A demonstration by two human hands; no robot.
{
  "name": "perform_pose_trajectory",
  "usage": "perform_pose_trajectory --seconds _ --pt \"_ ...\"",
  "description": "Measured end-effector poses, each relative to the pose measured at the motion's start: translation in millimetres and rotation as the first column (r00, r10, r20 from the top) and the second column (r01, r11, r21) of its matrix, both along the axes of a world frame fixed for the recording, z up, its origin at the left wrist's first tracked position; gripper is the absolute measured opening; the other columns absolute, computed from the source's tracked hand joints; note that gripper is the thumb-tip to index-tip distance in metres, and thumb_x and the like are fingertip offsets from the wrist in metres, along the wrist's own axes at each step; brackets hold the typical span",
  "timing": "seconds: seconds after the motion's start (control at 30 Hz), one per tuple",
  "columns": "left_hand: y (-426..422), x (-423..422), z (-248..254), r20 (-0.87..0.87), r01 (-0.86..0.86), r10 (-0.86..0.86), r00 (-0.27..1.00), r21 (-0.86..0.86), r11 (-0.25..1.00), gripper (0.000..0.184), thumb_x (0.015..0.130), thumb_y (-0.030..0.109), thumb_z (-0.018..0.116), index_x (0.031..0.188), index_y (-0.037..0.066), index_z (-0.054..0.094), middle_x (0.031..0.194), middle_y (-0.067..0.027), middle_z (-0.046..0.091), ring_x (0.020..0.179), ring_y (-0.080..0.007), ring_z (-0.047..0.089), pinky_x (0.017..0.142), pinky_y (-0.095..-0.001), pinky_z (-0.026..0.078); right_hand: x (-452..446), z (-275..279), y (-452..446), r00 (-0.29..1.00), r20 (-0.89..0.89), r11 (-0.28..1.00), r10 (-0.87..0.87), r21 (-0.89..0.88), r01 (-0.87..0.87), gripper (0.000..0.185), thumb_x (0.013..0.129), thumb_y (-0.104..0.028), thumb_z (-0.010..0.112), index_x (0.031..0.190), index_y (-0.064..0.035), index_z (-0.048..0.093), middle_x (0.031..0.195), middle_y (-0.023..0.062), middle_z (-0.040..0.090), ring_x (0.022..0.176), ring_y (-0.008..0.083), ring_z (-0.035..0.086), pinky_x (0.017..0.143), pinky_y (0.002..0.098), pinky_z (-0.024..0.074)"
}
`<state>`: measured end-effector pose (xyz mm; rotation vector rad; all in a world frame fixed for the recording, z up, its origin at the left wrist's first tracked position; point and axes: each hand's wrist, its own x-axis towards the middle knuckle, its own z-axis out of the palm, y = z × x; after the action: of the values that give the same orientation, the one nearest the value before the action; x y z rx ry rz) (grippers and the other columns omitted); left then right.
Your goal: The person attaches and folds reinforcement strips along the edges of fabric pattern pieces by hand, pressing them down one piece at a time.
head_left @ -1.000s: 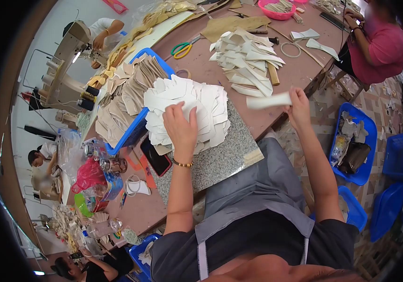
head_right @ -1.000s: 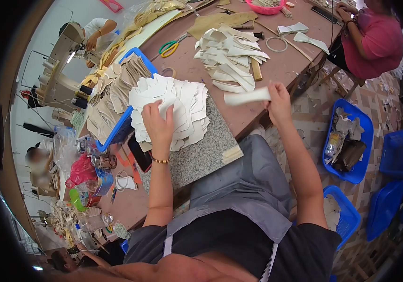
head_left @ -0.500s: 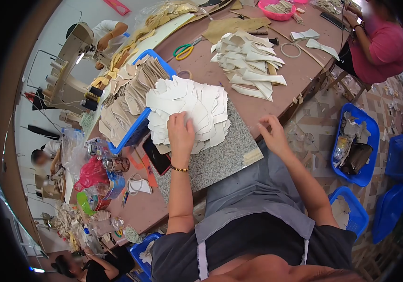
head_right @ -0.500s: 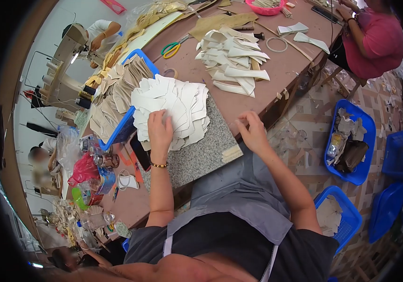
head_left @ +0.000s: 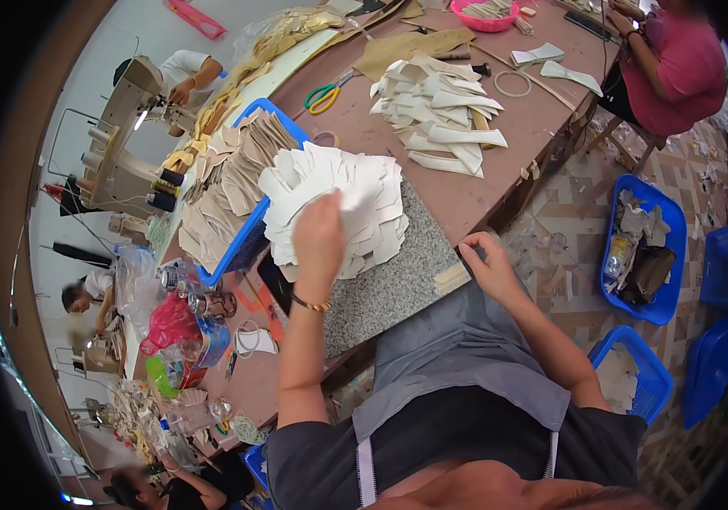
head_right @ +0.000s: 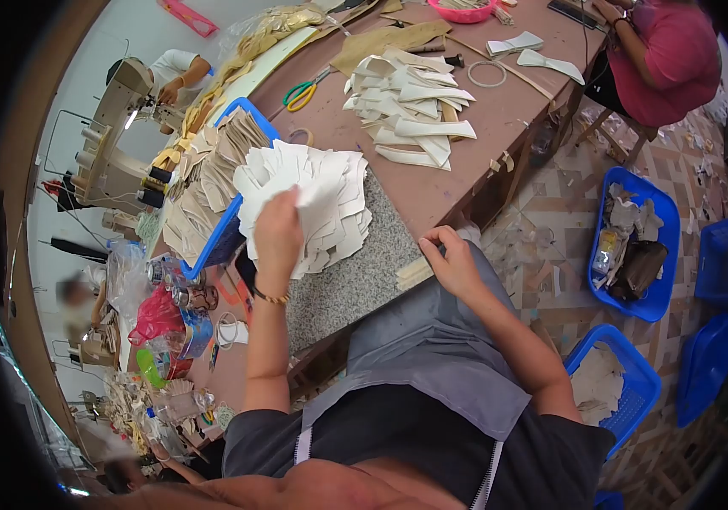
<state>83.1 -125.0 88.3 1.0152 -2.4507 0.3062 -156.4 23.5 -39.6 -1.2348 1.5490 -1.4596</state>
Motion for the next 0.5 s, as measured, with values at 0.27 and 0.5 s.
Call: perform_pose_trajectory --seconds 0.27,0.5 --pt "125.3 -69.4 -68.9 -0.179 0.304 -0.253 0.951 0.383 0.872 0.049 0.083 0.008 0.065 0.128 -0.002 0.052 0.117 -0.0179 0.058 0.103 -0.0326 0.057 0.084 -0.0396 0.048 -8.2 6.5 16.3 0.808 0.551 0.958 0.208 0.052 -0.282 0.017 0.096 -0.016 0.058 0.103 0.0000 0.060 0.086 0.0014 0.064 0.074 0.0051 0.058 0.063 0.0209 0.0455" --pt "109.0 -86.7 -72.6 -0.485 0.395 -0.020 0.874 0.686 0.611 0.028 0.084 0.004 0.068 0.111 0.000 0.064 0.095 -0.0126 0.063 0.081 -0.0224 0.062 0.070 -0.0298 0.048 -3.4 -2.4 32.9 0.842 0.509 0.957 0.178 0.111 -0.269 0.014 0.095 -0.013 0.059 0.101 -0.0006 0.060 0.078 -0.0008 0.061 0.063 0.0032 0.053 0.054 0.0198 0.0416"
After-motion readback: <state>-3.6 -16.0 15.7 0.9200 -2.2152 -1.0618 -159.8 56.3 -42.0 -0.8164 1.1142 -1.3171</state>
